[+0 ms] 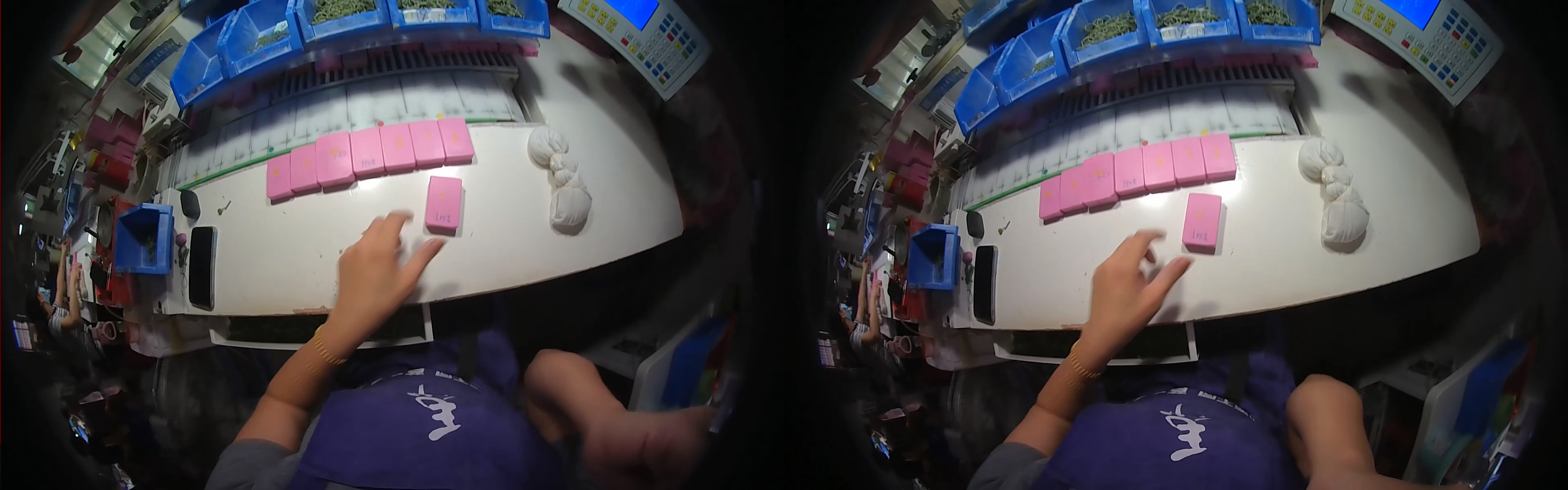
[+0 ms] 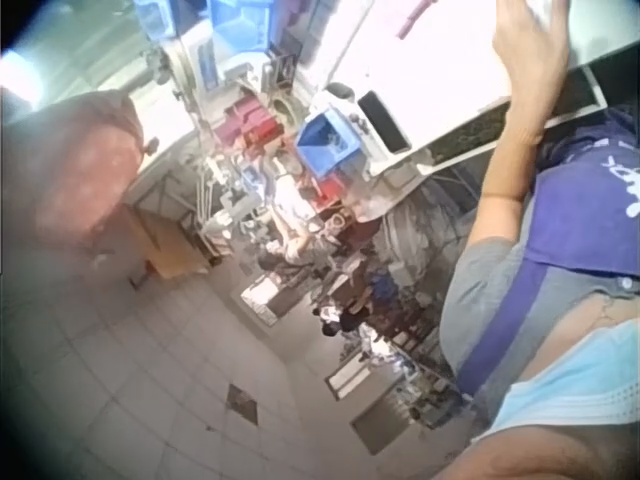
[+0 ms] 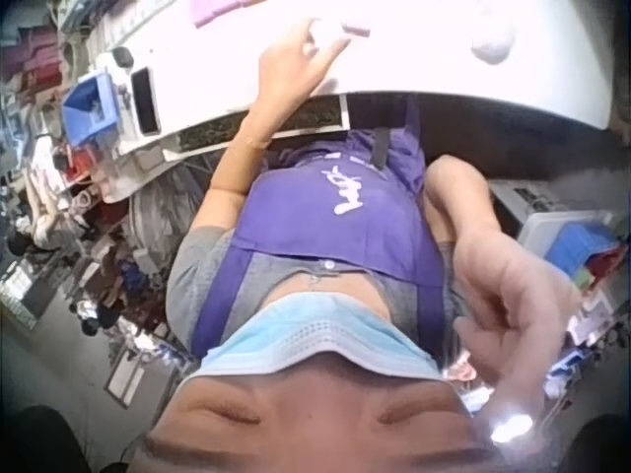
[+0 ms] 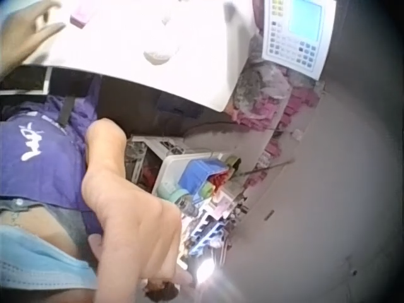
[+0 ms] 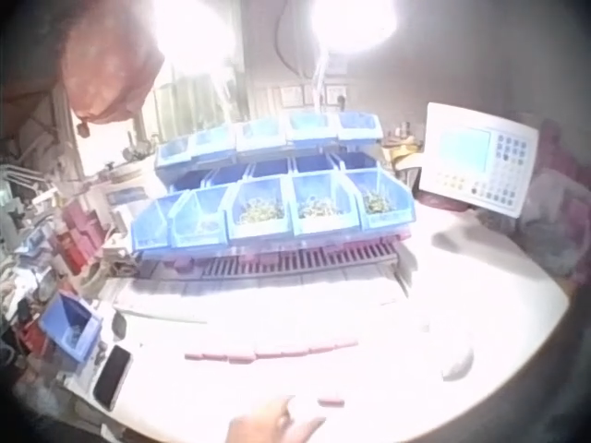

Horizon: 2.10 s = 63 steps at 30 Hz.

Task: Assembling small decorative items by placing artificial leaves and metal components into pink boxes at a production workstation.

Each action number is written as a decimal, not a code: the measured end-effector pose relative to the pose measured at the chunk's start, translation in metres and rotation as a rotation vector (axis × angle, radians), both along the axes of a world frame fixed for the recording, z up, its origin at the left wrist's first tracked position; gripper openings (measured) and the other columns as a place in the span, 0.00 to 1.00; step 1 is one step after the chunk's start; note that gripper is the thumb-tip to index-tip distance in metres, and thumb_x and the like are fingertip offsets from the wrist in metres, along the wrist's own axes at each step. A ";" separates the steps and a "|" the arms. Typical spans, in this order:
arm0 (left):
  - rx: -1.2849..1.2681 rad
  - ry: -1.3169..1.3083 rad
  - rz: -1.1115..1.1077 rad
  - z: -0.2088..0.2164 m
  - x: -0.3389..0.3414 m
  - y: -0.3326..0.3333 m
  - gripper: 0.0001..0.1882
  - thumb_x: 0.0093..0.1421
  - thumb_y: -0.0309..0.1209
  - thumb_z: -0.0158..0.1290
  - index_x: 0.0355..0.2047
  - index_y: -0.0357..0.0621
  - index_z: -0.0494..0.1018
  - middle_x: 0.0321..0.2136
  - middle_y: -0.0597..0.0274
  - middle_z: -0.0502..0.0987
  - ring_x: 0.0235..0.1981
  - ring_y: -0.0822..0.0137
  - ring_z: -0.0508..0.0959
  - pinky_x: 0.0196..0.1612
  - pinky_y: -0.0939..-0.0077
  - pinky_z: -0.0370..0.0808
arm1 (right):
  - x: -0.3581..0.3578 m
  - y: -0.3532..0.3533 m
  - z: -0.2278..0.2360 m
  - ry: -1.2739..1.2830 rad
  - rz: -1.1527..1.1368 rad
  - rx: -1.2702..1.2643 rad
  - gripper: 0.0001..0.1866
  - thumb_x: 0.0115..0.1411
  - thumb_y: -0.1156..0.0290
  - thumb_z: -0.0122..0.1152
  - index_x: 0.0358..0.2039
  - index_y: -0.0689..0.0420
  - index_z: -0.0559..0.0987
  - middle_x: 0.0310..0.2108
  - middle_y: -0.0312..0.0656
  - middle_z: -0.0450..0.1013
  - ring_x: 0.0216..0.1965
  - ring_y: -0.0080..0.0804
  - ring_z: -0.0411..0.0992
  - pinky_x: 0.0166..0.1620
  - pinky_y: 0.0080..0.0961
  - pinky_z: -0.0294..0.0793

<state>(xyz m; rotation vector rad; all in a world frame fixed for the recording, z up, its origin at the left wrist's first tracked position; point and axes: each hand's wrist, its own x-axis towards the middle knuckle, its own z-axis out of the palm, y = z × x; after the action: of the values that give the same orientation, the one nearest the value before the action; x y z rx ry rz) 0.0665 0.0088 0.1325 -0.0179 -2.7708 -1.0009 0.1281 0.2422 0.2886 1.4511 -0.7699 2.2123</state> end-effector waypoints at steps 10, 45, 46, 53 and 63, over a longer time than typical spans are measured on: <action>-0.010 0.161 -0.169 -0.025 -0.055 0.024 0.31 0.53 0.45 0.63 0.51 0.39 0.69 0.35 0.54 0.76 0.36 0.54 0.77 0.35 0.59 0.75 | -0.079 -0.016 -0.150 -0.872 -0.677 0.875 0.10 0.66 0.70 0.57 0.39 0.64 0.80 0.29 0.38 0.77 0.30 0.24 0.74 0.36 0.20 0.73; 0.393 0.121 -0.268 -0.032 0.019 0.001 0.30 0.46 0.26 0.68 0.51 0.40 0.72 0.42 0.55 0.73 0.39 0.61 0.79 0.40 0.72 0.79 | -0.082 -0.066 -0.176 -0.983 -0.048 1.155 0.19 0.73 0.56 0.42 0.46 0.62 0.68 0.30 0.46 0.73 0.31 0.30 0.74 0.37 0.28 0.74; 0.392 0.080 -0.264 -0.033 0.019 0.001 0.29 0.47 0.25 0.68 0.50 0.38 0.72 0.43 0.56 0.72 0.41 0.64 0.79 0.41 0.75 0.80 | -0.081 -0.066 -0.174 -0.984 -0.049 1.154 0.19 0.73 0.56 0.42 0.46 0.62 0.68 0.30 0.46 0.73 0.31 0.30 0.74 0.37 0.28 0.74; 0.728 -0.031 -0.153 -0.025 0.023 -0.005 0.20 0.52 0.21 0.64 0.45 0.35 0.72 0.43 0.61 0.68 0.41 0.71 0.78 0.41 0.77 0.80 | -0.084 -0.058 -0.168 -0.979 -0.084 1.182 0.18 0.73 0.59 0.42 0.47 0.62 0.72 0.31 0.41 0.74 0.26 0.23 0.71 0.30 0.21 0.72; 1.111 -0.247 -0.102 -0.037 0.038 -0.026 0.20 0.56 0.16 0.59 0.49 0.34 0.69 0.44 0.58 0.73 0.45 0.72 0.76 0.49 0.78 0.75 | -0.098 -0.034 -0.169 -1.232 -0.004 1.300 0.17 0.72 0.63 0.45 0.49 0.60 0.76 0.23 0.39 0.75 0.23 0.22 0.73 0.25 0.20 0.71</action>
<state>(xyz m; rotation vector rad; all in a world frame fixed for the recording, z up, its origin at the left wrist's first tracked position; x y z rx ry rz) 0.1049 -0.0171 0.0960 0.1303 -2.0020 -2.5220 0.0300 0.2083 0.1200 0.0334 -2.8856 2.4574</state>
